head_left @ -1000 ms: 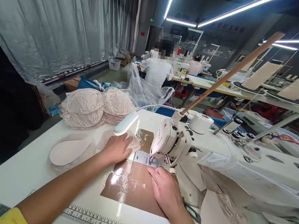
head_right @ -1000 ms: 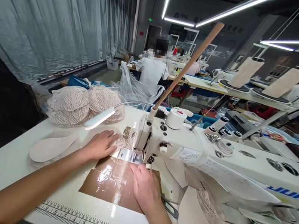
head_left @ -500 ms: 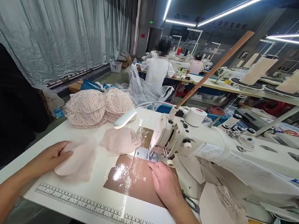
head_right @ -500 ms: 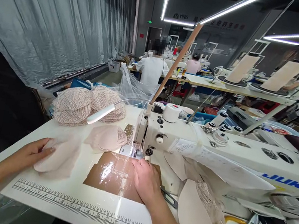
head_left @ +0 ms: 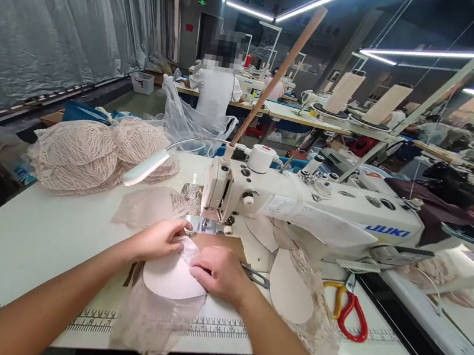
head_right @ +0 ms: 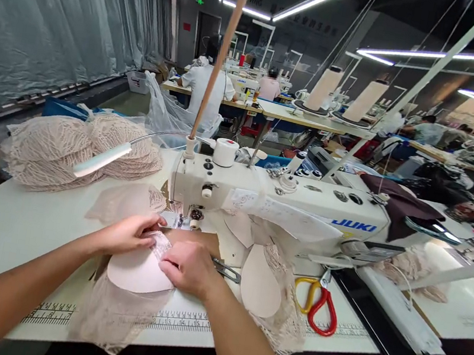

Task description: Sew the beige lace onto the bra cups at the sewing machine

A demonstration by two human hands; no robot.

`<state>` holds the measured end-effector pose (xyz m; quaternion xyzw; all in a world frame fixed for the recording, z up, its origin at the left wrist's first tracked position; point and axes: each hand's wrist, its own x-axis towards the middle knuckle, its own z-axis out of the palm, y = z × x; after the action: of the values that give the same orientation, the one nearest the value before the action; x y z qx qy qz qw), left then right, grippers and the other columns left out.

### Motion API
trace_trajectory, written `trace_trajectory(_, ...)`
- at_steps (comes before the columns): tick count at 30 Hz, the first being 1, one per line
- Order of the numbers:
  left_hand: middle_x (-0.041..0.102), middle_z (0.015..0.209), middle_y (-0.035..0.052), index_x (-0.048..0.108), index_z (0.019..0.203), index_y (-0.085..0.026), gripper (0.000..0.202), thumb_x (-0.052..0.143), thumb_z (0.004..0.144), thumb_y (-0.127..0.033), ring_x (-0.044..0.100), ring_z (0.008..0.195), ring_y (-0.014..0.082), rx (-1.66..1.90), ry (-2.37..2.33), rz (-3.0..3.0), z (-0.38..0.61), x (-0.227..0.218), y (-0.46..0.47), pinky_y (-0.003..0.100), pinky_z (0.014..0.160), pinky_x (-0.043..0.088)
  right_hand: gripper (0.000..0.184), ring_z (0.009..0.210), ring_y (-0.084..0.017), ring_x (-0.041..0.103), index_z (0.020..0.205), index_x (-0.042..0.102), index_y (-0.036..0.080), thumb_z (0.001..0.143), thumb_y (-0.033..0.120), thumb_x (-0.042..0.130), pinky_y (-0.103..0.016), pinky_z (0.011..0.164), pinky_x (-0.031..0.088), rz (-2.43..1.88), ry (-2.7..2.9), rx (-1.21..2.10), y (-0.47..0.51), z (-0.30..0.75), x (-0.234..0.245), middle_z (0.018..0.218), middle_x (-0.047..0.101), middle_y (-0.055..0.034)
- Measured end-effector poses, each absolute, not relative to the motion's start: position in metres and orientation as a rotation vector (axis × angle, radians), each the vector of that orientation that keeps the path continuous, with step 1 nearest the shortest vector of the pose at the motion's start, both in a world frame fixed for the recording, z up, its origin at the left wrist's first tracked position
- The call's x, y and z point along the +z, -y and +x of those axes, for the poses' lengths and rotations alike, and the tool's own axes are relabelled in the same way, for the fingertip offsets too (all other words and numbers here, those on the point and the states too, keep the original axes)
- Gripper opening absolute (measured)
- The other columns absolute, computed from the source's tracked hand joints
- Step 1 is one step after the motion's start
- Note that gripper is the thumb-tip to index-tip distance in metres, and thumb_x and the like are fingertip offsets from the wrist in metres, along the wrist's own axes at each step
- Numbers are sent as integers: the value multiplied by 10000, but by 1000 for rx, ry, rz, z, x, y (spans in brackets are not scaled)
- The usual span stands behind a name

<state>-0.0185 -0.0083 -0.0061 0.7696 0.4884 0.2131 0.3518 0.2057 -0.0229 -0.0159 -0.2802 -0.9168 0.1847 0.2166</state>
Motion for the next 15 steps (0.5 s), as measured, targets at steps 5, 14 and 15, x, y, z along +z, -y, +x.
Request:
trace_trajectory(5,639,733,23,555,998,-153,228,487,809,-262,606,668,193,616,-1410,2034,-17,-10,-8,269,600,457,212,633,-120,484,637,601,169,846,205,600,-231,595,322,-972,2545,393,20,202,-18,642,545,21)
trace_trajectory(14,642,839,73,577,916,-176,202,386,891,-240,601,779,228,709,-1482,2248,1,3,-7,336,700,468,116,797,-169,522,944,671,203,882,240,580,-260,677,369,-1225,2573,157,17,200,-19,855,576,-30)
trace_trajectory(15,644,871,82,587,935,-177,219,381,902,-244,601,811,235,699,-1465,2297,1,7,-1,347,717,471,112,800,-170,522,926,669,198,889,232,569,-262,682,371,-1234,2581,140,17,200,-19,855,577,-32)
